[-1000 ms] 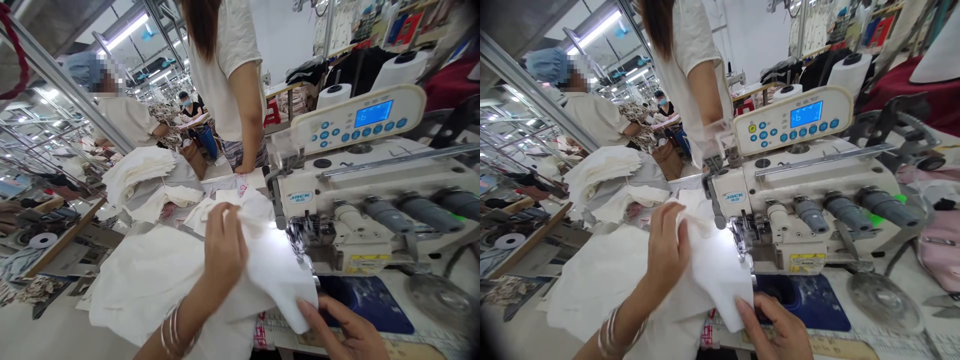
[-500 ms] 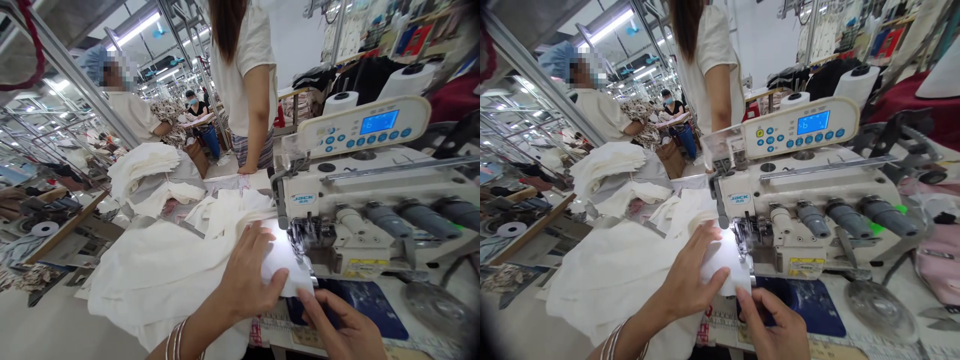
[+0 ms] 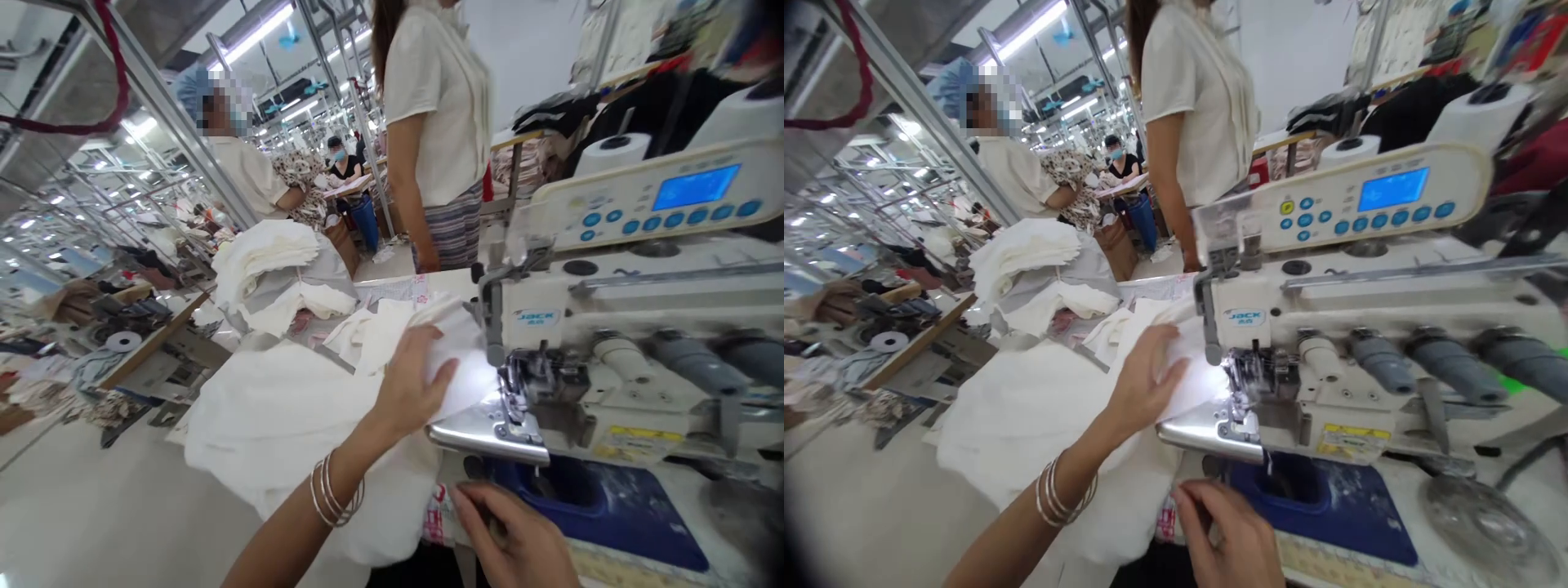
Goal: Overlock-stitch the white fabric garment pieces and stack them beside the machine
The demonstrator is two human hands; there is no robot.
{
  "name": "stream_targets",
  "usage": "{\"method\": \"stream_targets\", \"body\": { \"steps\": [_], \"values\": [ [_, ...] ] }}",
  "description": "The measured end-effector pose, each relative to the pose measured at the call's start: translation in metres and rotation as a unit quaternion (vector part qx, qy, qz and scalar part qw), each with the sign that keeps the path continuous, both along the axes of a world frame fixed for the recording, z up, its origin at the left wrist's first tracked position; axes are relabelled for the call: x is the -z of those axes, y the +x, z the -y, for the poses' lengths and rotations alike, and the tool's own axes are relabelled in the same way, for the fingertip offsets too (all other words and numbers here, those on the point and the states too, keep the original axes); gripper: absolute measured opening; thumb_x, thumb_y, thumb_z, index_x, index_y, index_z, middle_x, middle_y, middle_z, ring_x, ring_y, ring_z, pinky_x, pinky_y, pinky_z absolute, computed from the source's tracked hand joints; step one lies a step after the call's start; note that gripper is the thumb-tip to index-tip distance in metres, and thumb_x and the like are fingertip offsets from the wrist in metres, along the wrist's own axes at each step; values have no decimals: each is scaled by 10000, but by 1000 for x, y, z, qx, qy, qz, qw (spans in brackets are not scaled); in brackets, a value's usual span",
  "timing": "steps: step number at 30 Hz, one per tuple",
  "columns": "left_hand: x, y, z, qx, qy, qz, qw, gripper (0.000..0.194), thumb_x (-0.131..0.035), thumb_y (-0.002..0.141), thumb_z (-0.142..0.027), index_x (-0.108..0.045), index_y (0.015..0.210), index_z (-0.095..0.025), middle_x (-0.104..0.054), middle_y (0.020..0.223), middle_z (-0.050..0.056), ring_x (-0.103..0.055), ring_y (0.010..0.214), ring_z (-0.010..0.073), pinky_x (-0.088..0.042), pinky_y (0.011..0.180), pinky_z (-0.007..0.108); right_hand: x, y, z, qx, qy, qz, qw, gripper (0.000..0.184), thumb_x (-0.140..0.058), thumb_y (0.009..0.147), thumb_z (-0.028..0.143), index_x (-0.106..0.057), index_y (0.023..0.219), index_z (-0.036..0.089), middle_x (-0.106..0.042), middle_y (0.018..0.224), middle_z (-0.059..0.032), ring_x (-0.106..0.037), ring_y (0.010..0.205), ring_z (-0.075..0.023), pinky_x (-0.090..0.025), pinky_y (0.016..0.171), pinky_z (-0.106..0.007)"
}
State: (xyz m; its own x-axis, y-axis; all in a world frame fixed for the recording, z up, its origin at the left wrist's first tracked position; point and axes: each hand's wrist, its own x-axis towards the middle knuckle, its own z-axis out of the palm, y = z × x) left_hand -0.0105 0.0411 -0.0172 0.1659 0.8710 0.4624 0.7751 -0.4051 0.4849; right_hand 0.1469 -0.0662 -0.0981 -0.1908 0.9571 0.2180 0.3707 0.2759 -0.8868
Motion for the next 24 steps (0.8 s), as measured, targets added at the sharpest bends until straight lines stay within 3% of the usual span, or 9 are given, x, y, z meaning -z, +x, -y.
{"method": "stream_targets", "body": {
  "steps": [4,6,8,10,12,16,20,22,24],
  "values": [
    [8,-84,38,-208,-136,-124,961,371,-511,841,-230,-479,1204,-161,-596,1075,102,-551,1057,232,-434,916,373,17,-25,-2,-49,4,105,993,313,-409,976,415,-665,1032,246,-744,891,-11,-712,767,-188,-518,680,-257],
    [10,-124,65,-230,-212,-157,937,368,-594,778,-254,-548,1136,-180,-608,782,15,-597,775,209,-456,729,318,19,-39,-5,-54,-11,195,979,323,-396,980,411,-631,1116,234,-745,832,-24,-716,714,-218,-515,636,-300],
    [12,-150,87,-224,-259,-169,924,199,-620,745,-234,-615,943,-214,-535,585,-54,-548,575,161,-391,583,248,16,-50,-9,-45,-26,274,960,301,-387,981,358,-621,1102,212,-737,778,-52,-715,697,-266,-502,619,-345],
    [11,-162,100,-227,-272,-175,918,52,-586,751,-173,-596,776,-218,-511,537,-64,-530,537,137,-330,543,220,12,-57,-13,-40,-30,309,950,255,-384,971,298,-623,980,209,-724,729,-63,-712,692,-298,-485,606,-366],
    [3,-164,100,-245,-253,-172,920,89,-534,779,-136,-561,737,-210,-527,551,-57,-533,535,132,-320,547,218,8,-58,-16,-60,-41,307,949,231,-389,954,294,-599,880,232,-712,697,-46,-710,683,-302,-465,585,-357],
    [-44,-163,69,-264,-176,-145,937,104,-459,856,-180,-534,790,-210,-537,535,-59,-534,490,136,-377,590,235,4,-54,-18,-101,-84,292,947,231,-377,932,368,-555,825,269,-704,731,-15,-696,734,-287,-433,612,-349],
    [-95,-154,4,-251,-67,-128,957,79,-492,835,-169,-565,841,-200,-627,716,11,-617,761,205,-422,782,305,4,-55,-9,-88,-51,225,969,237,-381,916,397,-513,779,255,-655,743,-19,-649,718,-241,-428,641,-341],
    [-106,-143,-29,-232,-35,-118,965,164,-465,840,-124,-587,933,-181,-659,896,63,-611,922,227,-409,873,333,7,-56,-4,-91,-5,157,983,263,-372,917,414,-497,763,242,-644,843,-48,-638,796,-235,-446,672,-336],
    [-104,-129,-51,-200,-27,-107,974,291,-460,839,-92,-564,1100,-165,-647,1065,94,-595,1003,218,-402,920,330,11,-57,-1,-107,-5,96,990,280,-369,919,428,-503,774,229,-627,1060,-91,-635,874,-224,-469,692,-321]
  ]
}}
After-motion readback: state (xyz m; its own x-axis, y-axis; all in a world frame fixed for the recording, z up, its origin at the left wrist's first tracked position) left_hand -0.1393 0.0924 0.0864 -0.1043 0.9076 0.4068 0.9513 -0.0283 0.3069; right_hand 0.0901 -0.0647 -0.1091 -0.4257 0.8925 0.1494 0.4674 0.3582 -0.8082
